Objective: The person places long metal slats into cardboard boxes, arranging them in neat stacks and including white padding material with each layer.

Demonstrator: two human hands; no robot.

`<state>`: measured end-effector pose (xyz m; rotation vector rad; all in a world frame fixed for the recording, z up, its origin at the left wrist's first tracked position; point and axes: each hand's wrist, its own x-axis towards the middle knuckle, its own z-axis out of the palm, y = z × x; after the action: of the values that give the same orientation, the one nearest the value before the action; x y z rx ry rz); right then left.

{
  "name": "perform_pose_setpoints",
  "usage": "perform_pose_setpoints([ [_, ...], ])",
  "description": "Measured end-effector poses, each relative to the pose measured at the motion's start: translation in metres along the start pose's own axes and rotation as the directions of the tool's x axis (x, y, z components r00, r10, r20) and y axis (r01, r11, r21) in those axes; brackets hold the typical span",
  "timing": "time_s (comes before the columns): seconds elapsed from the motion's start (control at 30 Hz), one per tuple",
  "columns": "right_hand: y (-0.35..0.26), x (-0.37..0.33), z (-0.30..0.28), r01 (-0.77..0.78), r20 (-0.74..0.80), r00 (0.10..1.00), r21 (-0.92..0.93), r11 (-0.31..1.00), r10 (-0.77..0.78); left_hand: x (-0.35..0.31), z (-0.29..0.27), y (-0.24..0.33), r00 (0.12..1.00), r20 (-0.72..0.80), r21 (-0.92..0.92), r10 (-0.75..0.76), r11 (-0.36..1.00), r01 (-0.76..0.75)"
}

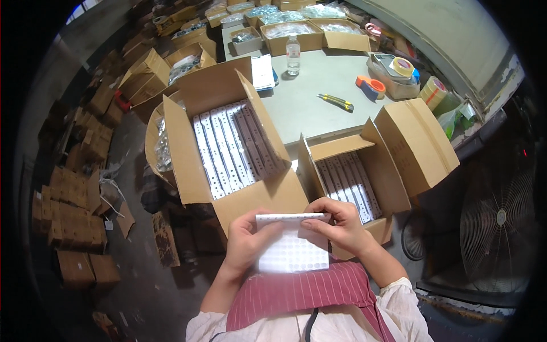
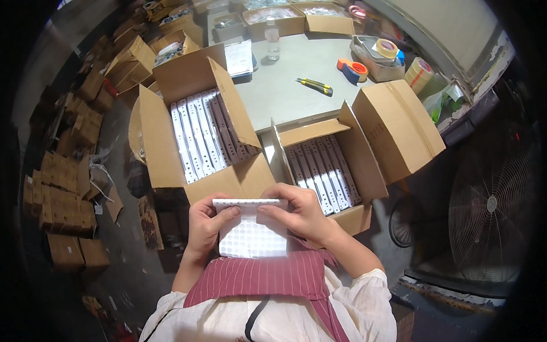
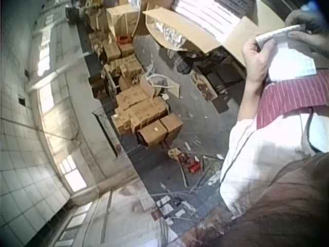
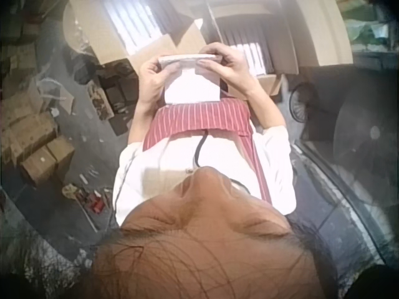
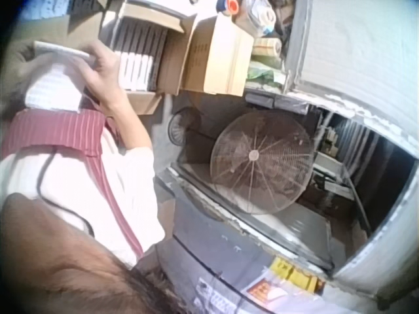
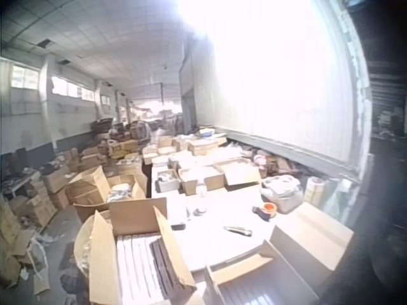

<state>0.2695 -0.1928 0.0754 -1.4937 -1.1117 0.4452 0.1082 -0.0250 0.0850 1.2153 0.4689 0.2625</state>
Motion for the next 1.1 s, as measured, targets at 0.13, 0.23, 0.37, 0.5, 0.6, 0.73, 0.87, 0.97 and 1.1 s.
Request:
perform_pose_setpoints([
  [0.13, 0.013, -0.003, -0.011, -0.199, 0.023, 0.98, 0.207, 0.958, 0.199, 0.001, 0.005, -0.004, 0.989, -0.091, 0.059, 0.119, 0.992, -0.114],
  [0.23, 0.014, -0.006, -0.013, -0.203, 0.02, 0.979, 0.236, 0.95, 0.204, 0.001, 0.002, -0.009, 0.982, -0.069, 0.206, 0.177, 0.965, -0.159],
  [0.37, 0.013, 0.0, -0.016, -0.065, -0.008, 0.998, -0.056, 0.996, 0.065, 0.008, 0.003, -0.012, 0.98, -0.07, 0.319, 0.185, 0.935, -0.154],
  [0.5, 0.008, 0.002, -0.019, 0.208, 0.045, 0.975, -0.514, 0.832, -0.217, 0.011, 0.005, -0.016, 0.963, -0.05, 0.516, 0.264, 0.833, -0.202],
  [0.6, 0.013, -0.001, -0.015, 0.287, 0.105, 0.951, -0.652, 0.702, -0.291, 0.013, 0.007, -0.017, 0.958, -0.018, 0.562, 0.286, 0.795, -0.227],
  [0.73, 0.021, -0.005, -0.011, 0.321, 0.155, 0.939, -0.72, 0.616, -0.308, 0.016, 0.007, -0.022, 0.971, -0.061, 0.514, 0.23, 0.842, -0.167],
  [0.87, 0.036, -0.003, -0.02, 0.433, 0.204, 0.893, -0.633, 0.641, -0.401, 0.025, -0.014, -0.043, 0.985, -0.135, 0.25, 0.102, 0.966, -0.066],
  [0.97, 0.091, 0.013, -0.067, 0.282, 0.041, 0.946, -0.596, 0.752, -0.323, 0.021, -0.035, -0.051, 0.973, -0.213, 0.176, 0.09, 0.983, -0.052],
  [1.1, 0.199, 0.015, -0.146, -0.111, -0.009, 0.982, -0.839, 0.533, 0.19, 0.011, -0.056, -0.057, 0.971, -0.23, 0.112, 0.064, 0.993, -0.039],
])
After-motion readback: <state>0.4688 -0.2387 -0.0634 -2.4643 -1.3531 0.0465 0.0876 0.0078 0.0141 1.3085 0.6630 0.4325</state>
